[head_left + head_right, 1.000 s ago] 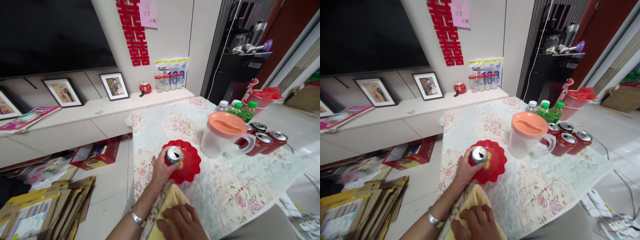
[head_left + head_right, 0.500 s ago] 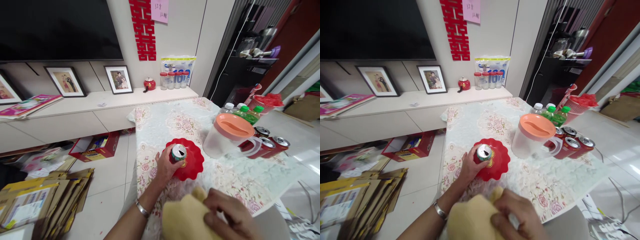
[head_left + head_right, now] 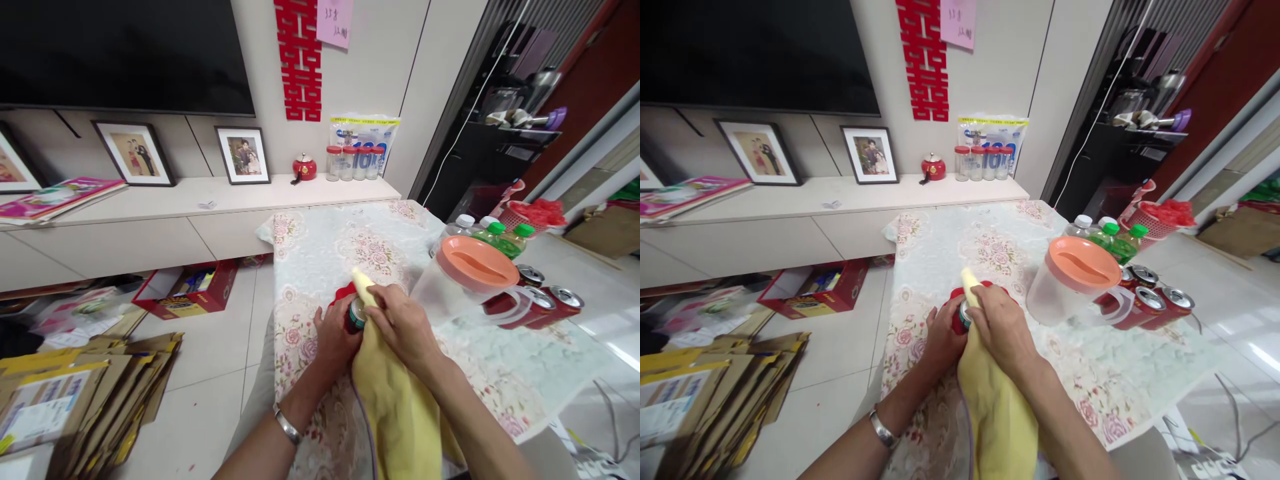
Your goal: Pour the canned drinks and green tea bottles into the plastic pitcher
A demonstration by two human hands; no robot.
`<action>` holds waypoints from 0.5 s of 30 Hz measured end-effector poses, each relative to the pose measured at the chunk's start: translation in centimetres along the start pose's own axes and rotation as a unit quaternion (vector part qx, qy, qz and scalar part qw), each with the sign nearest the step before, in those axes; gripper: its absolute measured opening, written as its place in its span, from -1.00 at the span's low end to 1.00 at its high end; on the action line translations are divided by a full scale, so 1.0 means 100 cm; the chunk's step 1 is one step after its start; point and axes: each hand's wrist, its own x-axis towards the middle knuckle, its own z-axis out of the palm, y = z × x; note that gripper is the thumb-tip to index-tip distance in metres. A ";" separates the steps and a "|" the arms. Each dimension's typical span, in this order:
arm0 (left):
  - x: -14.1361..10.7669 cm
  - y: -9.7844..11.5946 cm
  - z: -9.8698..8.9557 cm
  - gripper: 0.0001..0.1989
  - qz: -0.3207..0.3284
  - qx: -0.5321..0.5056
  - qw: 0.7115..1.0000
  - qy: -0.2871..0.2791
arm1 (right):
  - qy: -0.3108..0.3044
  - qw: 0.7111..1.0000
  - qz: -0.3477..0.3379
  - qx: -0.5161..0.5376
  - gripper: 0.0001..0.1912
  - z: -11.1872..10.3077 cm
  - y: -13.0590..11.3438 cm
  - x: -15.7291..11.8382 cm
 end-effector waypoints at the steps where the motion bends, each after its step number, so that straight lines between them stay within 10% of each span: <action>1: 0.000 -0.001 0.001 -0.55 -0.004 0.011 1.000 -0.002 | -0.031 0.999 -0.007 0.002 -0.75 0.005 0.002 0.005; 15: -0.001 0.000 0.003 -0.40 -0.008 0.015 1.000 0.006 | -0.238 0.957 0.111 -0.120 -0.64 0.007 -0.008 0.014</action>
